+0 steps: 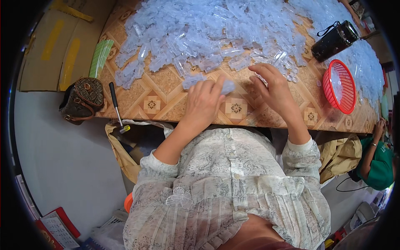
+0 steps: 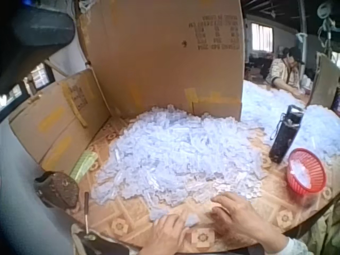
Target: The person assembles plastic components by picking up plastic housings and fitting round caps onto them by hand.
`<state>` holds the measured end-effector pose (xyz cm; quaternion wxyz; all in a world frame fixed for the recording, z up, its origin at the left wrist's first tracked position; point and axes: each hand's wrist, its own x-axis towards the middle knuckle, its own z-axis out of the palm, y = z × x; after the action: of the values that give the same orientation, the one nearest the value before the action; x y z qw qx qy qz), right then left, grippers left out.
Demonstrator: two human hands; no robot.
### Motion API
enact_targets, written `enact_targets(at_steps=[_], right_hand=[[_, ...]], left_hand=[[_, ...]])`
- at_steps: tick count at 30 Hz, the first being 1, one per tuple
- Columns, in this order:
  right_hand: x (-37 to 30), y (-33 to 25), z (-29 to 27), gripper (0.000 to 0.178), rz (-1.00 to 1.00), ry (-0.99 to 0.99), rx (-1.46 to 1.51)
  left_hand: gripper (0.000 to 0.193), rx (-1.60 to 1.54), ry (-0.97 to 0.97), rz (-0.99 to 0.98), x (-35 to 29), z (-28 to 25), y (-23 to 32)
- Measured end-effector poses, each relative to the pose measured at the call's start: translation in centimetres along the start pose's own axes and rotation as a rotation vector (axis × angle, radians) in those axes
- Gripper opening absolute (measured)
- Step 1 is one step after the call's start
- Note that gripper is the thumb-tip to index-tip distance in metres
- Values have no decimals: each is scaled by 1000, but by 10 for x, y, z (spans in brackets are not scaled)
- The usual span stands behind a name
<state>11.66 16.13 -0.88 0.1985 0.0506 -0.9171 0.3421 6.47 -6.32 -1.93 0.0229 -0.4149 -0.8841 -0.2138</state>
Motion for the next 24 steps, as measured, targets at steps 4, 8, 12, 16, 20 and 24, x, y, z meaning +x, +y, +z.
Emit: enact_targets(at_steps=[4, 8, 12, 16, 20, 24], right_hand=[[30, 9, 10, 22, -53, 12, -139], [53, 27, 35, 19, -89, 95, -285], [59, 44, 41, 18, -103, -4, -314], [54, 43, 28, 16, -149, 64, -314], [45, 35, 8, 16, 234, 76, 12], [38, 30, -9, 23, 605, 38, 760]], left_hand=[[56, 150, 188, 15, -7, 3, -9], [46, 177, 260, -1, 9, -8, -9], [33, 49, 284, 13, 24, -11, -23], [23, 10, 368, 50, 49, -17, -46], [22, -19, 381, 116, 73, -24, -65], [22, -325, 137, 103, 92, -22, -50]])
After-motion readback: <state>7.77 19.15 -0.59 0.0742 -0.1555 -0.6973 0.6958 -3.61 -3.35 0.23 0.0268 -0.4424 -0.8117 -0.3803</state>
